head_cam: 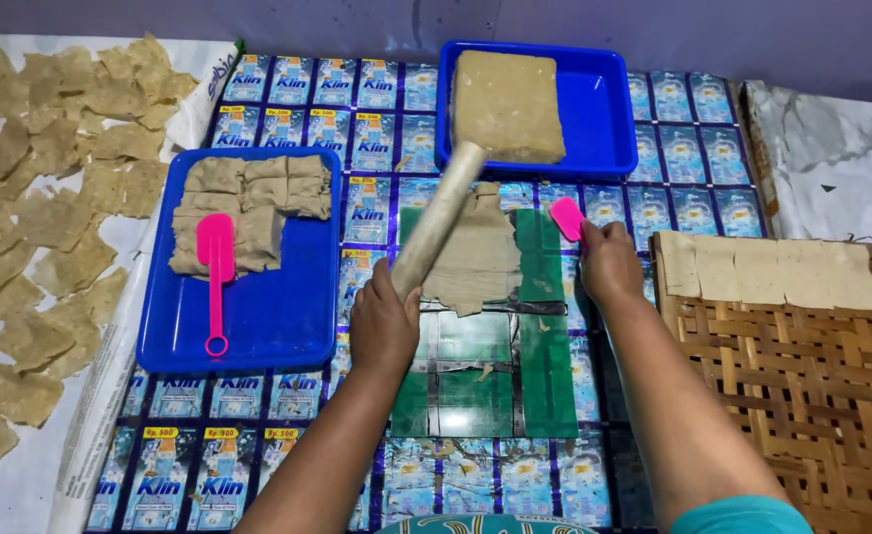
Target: Flattening dough using a rolling pin and cutting it into squares.
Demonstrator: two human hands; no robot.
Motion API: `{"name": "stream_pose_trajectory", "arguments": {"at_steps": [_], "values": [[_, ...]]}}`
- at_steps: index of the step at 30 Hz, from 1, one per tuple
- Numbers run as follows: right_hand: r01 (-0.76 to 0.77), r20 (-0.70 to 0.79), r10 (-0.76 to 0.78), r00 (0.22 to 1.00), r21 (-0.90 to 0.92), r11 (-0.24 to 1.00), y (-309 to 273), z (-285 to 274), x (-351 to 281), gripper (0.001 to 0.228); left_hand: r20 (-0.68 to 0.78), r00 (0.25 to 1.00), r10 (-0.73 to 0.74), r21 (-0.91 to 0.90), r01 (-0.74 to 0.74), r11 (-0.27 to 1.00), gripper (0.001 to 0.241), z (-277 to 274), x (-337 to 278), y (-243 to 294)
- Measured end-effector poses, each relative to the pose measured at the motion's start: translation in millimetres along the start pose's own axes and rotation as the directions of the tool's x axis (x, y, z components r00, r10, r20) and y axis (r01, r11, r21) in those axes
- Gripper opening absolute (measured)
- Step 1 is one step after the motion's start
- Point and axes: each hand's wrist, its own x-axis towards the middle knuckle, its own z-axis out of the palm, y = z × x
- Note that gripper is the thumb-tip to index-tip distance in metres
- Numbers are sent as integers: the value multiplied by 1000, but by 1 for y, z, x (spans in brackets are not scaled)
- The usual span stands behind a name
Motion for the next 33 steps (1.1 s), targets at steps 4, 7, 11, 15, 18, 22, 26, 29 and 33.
{"name": "stream_pose_trajectory", "arguments": {"at_steps": [4,7,11,15,18,22,26,29,33], "values": [[-50,124,48,991,8,999,-52,-49,-16,54,-38,997,-73,-133,68,989,63,-4,6,4],[-130,149,127,981,11,991,-61,-46,-35,41,-8,986,-164,-211,159,965,62,-4,4,4],[-322,367,238,899,185,929,-125,-110,-97,35,-105,994,17,-254,-43,966,62,-14,-12,2],[-350,473,243,847,151,925,-168,-143,-146,35,-192,968,162,-197,-199,960,49,8,-21,-18],[-355,504,236,831,152,923,-181,-141,-164,36,-190,967,172,-192,-208,959,46,7,-21,-15],[-361,518,239,821,147,921,-185,-138,-171,34,-183,970,160,-204,-197,959,43,8,-23,-17],[-351,503,241,830,136,926,-190,-138,-171,36,-183,970,163,-200,-199,959,42,11,-22,-19],[-343,488,245,838,121,932,-193,-134,-169,34,-204,963,175,-188,-213,959,42,13,-22,-20],[-342,465,251,849,122,932,-195,-127,-162,34,-205,963,176,-191,-216,958,40,13,-22,-21]]}}
